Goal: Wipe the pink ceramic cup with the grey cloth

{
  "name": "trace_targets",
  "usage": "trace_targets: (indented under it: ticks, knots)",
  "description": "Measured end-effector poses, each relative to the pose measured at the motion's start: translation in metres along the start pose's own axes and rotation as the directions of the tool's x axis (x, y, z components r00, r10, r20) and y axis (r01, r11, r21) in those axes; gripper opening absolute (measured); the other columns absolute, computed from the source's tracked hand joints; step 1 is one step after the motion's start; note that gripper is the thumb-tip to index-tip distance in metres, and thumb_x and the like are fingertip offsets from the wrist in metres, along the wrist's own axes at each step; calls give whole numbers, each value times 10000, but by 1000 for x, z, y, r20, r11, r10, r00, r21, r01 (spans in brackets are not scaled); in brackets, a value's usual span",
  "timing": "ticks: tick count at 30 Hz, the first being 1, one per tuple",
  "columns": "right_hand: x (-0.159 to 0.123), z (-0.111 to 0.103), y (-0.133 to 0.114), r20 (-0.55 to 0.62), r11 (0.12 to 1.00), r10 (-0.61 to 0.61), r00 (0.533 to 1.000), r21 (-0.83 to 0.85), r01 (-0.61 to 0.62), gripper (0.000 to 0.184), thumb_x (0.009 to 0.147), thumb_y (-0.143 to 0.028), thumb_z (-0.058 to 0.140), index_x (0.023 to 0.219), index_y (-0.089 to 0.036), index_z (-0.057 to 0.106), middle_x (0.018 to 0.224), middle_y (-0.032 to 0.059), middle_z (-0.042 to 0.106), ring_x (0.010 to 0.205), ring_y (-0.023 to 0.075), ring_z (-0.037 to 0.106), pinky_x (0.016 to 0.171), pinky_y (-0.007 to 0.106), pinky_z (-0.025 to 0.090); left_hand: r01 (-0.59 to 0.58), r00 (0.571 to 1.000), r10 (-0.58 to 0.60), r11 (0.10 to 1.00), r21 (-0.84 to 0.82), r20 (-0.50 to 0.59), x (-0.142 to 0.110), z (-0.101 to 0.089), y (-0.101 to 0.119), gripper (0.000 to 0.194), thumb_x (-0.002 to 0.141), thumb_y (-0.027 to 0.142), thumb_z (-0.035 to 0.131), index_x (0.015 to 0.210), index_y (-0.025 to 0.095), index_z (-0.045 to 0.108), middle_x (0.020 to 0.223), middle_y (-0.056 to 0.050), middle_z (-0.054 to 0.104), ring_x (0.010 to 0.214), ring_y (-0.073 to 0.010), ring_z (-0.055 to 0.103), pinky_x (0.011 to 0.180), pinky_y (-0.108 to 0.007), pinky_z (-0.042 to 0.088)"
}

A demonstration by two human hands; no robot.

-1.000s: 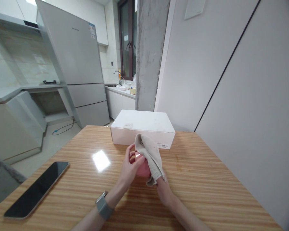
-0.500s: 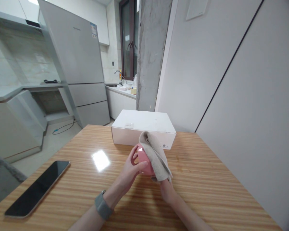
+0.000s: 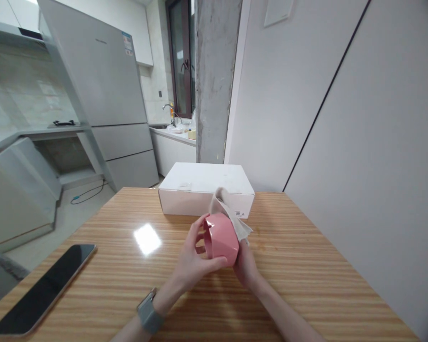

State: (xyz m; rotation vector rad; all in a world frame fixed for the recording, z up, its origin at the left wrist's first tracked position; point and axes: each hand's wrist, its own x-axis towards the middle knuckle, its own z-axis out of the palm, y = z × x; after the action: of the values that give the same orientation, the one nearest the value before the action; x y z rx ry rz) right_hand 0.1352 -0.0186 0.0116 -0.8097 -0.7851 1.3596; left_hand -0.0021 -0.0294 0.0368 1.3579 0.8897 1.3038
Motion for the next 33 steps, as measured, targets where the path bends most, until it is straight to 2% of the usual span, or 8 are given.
trace_targets:
  ticks: [4, 9, 14, 19, 22, 25, 29, 33]
  knots:
    - [-3, 10, -11, 42, 984, 93, 995, 148, -98, 402, 675, -480, 701, 971, -209, 694, 997, 44, 724, 968, 250, 628, 917, 382, 439, -196, 980, 196, 941, 274, 31, -3, 3, 7, 918, 522, 227, 823, 1330, 353, 406, 1349, -67, 400, 1181, -297, 470, 859, -381, 510]
    - [-5, 18, -13, 164, 944, 199, 966, 233, -234, 420, 769, -469, 629, 1064, -172, 662, 1044, 69, 712, 1017, 235, 623, 943, 367, 429, -297, 945, 328, 856, 423, -2, 1, -3, 11, 874, 515, 237, 833, 1304, 330, 468, 1342, -69, 398, 1260, -313, 393, 1032, -443, 378]
    - [-4, 16, -8, 168, 910, 271, 948, 276, -310, 392, 809, -463, 594, 1045, -157, 661, 1034, 71, 717, 1008, 229, 635, 909, 361, 459, -320, 928, 372, 825, 467, -22, 4, -7, 8, 859, 531, 233, 823, 1309, 292, 465, 1353, -76, 392, 1272, -303, 380, 1059, -417, 344]
    - [-6, 14, -11, 165, 872, 333, 929, 320, -369, 334, 836, -394, 593, 1084, -177, 651, 1018, 45, 726, 981, 208, 655, 865, 331, 490, -303, 905, 407, 820, 485, -124, 5, -7, 4, 933, 544, 198, 801, 1368, 274, 370, 1354, -80, 401, 1257, -294, 395, 1055, -412, 340]
    - [-7, 14, -15, 97, 882, 325, 941, 327, -339, 316, 831, -375, 601, 1068, -174, 662, 984, 47, 735, 932, 211, 675, 831, 321, 509, -248, 909, 372, 847, 471, -190, 6, -8, 1, 1002, 559, 225, 805, 1412, 266, 282, 1338, -93, 414, 1237, -289, 416, 1041, -425, 346]
    - [-5, 13, -20, 84, 897, 294, 952, 321, -305, 305, 824, -370, 597, 1052, -182, 671, 997, 49, 733, 925, 218, 678, 833, 332, 515, -166, 940, 269, 900, 404, -212, 7, -9, -1, 1018, 562, 270, 816, 1419, 264, 267, 1305, -98, 449, 1201, -290, 454, 1014, -435, 368]
    - [1, 9, -23, 59, 921, 225, 973, 314, -232, 299, 793, -369, 595, 1014, -191, 690, 1032, 48, 724, 964, 230, 665, 856, 348, 510, -71, 978, 127, 948, 311, -164, 5, -7, -1, 1034, 544, 293, 829, 1421, 280, 283, 1291, -95, 480, 1159, -294, 496, 974, -429, 400]
    - [6, 5, -25, 18, 939, 158, 987, 305, -156, 323, 757, -389, 620, 980, -170, 699, 986, 59, 734, 958, 247, 660, 890, 369, 487, -20, 995, 43, 972, 233, -95, 3, -5, 0, 961, 577, 297, 813, 1411, 274, 337, 1241, -92, 557, 1094, -277, 540, 953, -403, 405]
